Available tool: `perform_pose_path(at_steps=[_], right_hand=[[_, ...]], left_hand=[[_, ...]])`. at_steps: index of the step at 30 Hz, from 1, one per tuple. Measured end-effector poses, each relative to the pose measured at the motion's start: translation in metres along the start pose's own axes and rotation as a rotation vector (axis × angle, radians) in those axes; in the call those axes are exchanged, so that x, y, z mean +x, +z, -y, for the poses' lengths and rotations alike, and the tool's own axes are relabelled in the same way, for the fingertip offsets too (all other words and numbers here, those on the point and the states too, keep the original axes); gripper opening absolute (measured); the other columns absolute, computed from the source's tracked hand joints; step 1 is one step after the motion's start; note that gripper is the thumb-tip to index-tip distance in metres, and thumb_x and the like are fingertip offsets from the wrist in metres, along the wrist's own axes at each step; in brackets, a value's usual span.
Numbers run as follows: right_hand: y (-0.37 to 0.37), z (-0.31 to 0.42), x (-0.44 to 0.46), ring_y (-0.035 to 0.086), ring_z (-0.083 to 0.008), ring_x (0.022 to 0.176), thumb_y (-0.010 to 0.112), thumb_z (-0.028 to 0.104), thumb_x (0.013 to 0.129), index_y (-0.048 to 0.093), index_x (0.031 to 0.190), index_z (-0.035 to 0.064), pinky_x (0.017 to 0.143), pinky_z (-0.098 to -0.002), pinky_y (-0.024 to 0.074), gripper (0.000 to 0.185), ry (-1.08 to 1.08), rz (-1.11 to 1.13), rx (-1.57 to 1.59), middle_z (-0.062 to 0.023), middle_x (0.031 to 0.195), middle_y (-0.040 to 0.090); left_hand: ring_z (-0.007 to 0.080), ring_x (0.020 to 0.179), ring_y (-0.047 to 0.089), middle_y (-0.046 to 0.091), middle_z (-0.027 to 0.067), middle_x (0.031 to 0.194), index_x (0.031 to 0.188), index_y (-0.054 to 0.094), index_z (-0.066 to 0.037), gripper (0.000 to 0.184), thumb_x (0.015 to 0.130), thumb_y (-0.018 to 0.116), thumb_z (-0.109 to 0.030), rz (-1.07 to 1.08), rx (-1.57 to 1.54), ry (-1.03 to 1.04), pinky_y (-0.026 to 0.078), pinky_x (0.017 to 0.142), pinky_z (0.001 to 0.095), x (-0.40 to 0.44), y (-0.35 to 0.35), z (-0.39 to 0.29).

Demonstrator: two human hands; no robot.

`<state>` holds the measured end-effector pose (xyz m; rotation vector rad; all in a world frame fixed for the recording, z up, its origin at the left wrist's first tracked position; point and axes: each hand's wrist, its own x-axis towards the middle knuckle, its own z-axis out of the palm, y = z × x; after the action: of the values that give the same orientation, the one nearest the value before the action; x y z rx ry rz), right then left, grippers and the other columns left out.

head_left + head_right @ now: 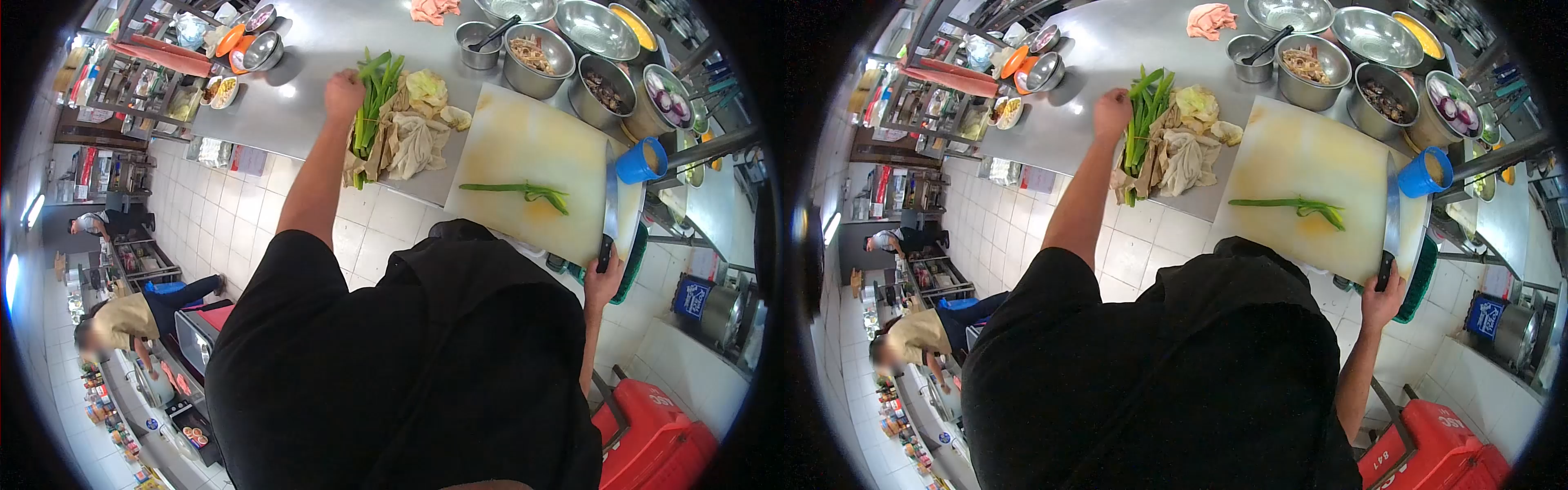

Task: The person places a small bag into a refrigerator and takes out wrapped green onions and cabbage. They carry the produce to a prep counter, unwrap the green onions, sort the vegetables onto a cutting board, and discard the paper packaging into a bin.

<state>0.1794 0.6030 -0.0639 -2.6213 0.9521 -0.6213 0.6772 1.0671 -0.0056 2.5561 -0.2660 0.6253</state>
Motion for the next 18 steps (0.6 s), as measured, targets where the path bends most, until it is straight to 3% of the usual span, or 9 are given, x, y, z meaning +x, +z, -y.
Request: perform_pose_path(at_steps=[3,5,7,12,15,17,18], right_hand=[[0.001,0.000,-0.001,0.060,-0.0380,0.092,0.064,0.015,0.078,0.058,0.130,0.0126,0.080,-0.0456,0.0501,0.053,0.003,-0.006,-0.003,-0.0169,0.102,0.059],[0.002,-0.001,-0.001,0.061,-0.0377,0.091,0.064,0.015,0.078,0.058,0.130,0.0125,0.080,-0.0453,0.0500,0.053,-0.001,-0.007,-0.012,-0.0168,0.101,0.059],[0.004,-0.003,-0.001,0.061,-0.0374,0.090,0.064,0.015,0.078,0.058,0.131,0.0124,0.079,-0.0452,0.0500,0.053,0.001,0.000,-0.027,-0.0167,0.100,0.059],[-0.002,0.000,-0.001,0.061,-0.0373,0.090,0.066,0.017,0.078,0.058,0.131,0.0129,0.079,-0.0453,0.0501,0.054,-0.017,-0.001,0.015,-0.0162,0.099,0.059],[0.004,-0.008,0.001,0.062,-0.0355,0.091,0.068,0.017,0.078,0.059,0.130,0.0138,0.079,-0.0439,0.0513,0.053,-0.046,-0.017,-0.010,-0.0155,0.099,0.060],[0.007,-0.011,0.000,0.063,-0.0333,0.091,0.067,0.017,0.077,0.062,0.127,0.0146,0.080,-0.0423,0.0521,0.051,-0.038,-0.053,0.124,-0.0138,0.101,0.063],[0.002,-0.007,0.001,0.064,-0.0327,0.091,0.067,0.018,0.076,0.062,0.128,0.0150,0.080,-0.0419,0.0523,0.052,-0.047,-0.057,0.081,-0.0127,0.103,0.064]], left_hand=[[0.0370,0.078,0.067,0.068,0.0208,0.084,0.094,0.074,-0.004,0.018,0.082,0.063,-0.014,-0.108,-0.104,0.094,0.054,0.070,0.0416,0.029,-0.053,-0.014],[0.0306,0.071,0.066,0.067,0.0175,0.079,0.097,0.074,-0.005,0.019,0.083,0.065,-0.012,-0.212,-0.133,0.247,0.053,0.066,0.0377,0.046,-0.086,-0.019],[0.0224,0.066,0.064,0.066,0.0123,0.075,0.104,0.072,-0.004,0.023,0.082,0.067,-0.011,-0.256,-0.212,0.228,0.052,0.064,0.0344,0.050,-0.120,-0.043],[0.0045,0.071,0.058,0.066,0.0008,0.087,0.117,0.065,-0.003,0.033,0.085,0.070,-0.006,-0.308,-0.627,0.316,0.048,0.061,0.0193,0.025,-0.147,-0.124],[0.0055,0.074,0.059,0.067,-0.0001,0.088,0.116,0.065,-0.004,0.033,0.084,0.071,-0.004,-0.127,-0.613,0.284,0.049,0.063,0.0202,-0.013,-0.118,-0.174],[0.0079,0.075,0.060,0.067,-0.0009,0.088,0.118,0.065,-0.006,0.036,0.083,0.071,-0.003,-0.005,-0.587,0.386,0.050,0.065,0.0226,-0.042,-0.082,-0.207],[0.0119,0.074,0.062,0.067,0.0015,0.087,0.117,0.065,-0.008,0.036,0.082,0.070,-0.004,0.110,-0.595,0.383,0.051,0.066,0.0266,-0.060,-0.061,-0.224]])
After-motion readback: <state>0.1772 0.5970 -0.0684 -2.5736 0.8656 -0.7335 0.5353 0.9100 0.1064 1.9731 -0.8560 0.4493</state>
